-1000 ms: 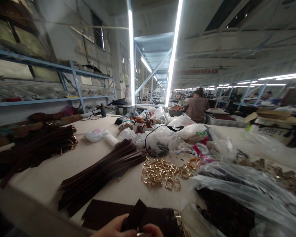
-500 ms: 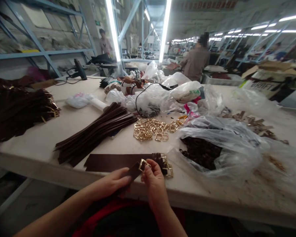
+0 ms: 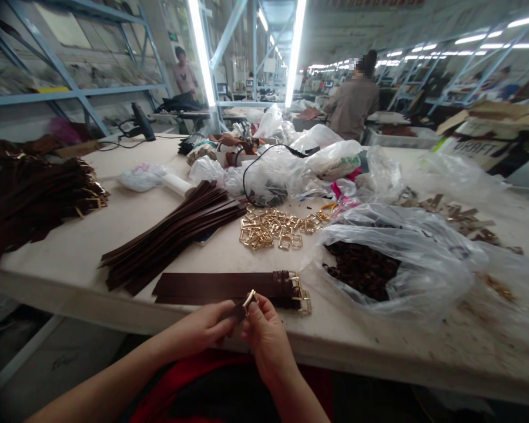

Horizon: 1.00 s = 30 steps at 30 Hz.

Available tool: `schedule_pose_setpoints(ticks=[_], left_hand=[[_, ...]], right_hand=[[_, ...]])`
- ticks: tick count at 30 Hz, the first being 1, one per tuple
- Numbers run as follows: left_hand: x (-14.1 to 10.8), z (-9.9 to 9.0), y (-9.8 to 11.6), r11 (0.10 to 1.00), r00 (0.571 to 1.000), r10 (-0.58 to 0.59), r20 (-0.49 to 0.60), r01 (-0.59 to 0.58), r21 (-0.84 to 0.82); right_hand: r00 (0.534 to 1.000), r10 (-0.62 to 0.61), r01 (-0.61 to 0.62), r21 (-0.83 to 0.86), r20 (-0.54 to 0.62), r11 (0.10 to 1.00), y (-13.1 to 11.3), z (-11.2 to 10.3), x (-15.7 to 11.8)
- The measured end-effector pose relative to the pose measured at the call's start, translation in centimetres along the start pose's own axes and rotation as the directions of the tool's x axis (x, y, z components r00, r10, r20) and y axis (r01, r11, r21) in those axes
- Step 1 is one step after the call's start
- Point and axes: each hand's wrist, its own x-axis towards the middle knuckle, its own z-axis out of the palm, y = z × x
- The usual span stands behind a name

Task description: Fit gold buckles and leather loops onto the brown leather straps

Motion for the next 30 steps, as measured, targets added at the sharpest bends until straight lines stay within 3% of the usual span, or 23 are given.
schedule_pose_setpoints(ticks=[8, 12, 15, 18, 20, 26, 30], left_hand=[[-0.8, -0.2, 0.5, 1.0, 0.995, 0.003, 0.095, -0.002, -0.016], [-0.8, -0.2, 1.0, 0.997, 0.997, 0.0, 0.082, 0.006, -0.073], [-0.8, -0.3, 1.1, 0.984, 0.993, -0.031, 0.113, 0.051, -0.172], [-1.1, -0.6, 1.1, 0.958, 0.97, -0.051, 0.239, 0.115, -0.264], [-1.3, -0.8, 1.0, 0.93, 0.955, -0.053, 0.292, 0.153, -0.334], [-0.9, -0.3, 0.8, 0.875, 0.962, -0.137, 0.235, 0.229, -0.427], [-0.4, 0.2, 0.4, 0.867, 0.965, -0.093, 0.247, 0.2, -0.457]], right_hand=[[0.998, 0.048, -0.05, -0.072, -0.034, 0.996, 0.4, -0.7, -0.1], [0.997, 0.067, -0.062, -0.116, 0.035, 0.991, 1.1, -0.8, -0.3], [1.0, -0.02, 0.023, -0.178, 0.02, 0.984, 1.2, -1.0, -0.1], [0.986, -0.158, 0.149, -0.163, -0.047, 0.975, 0.5, -1.2, 0.2], [0.98, -0.186, 0.174, -0.147, -0.071, 0.974, 0.1, -1.3, 0.4], [0.982, -0.187, 0.168, -0.314, -0.031, 0.934, 1.2, -1.1, -0.1], [0.98, -0.196, 0.176, -0.387, -0.014, 0.905, 1.7, -0.9, -0.7]])
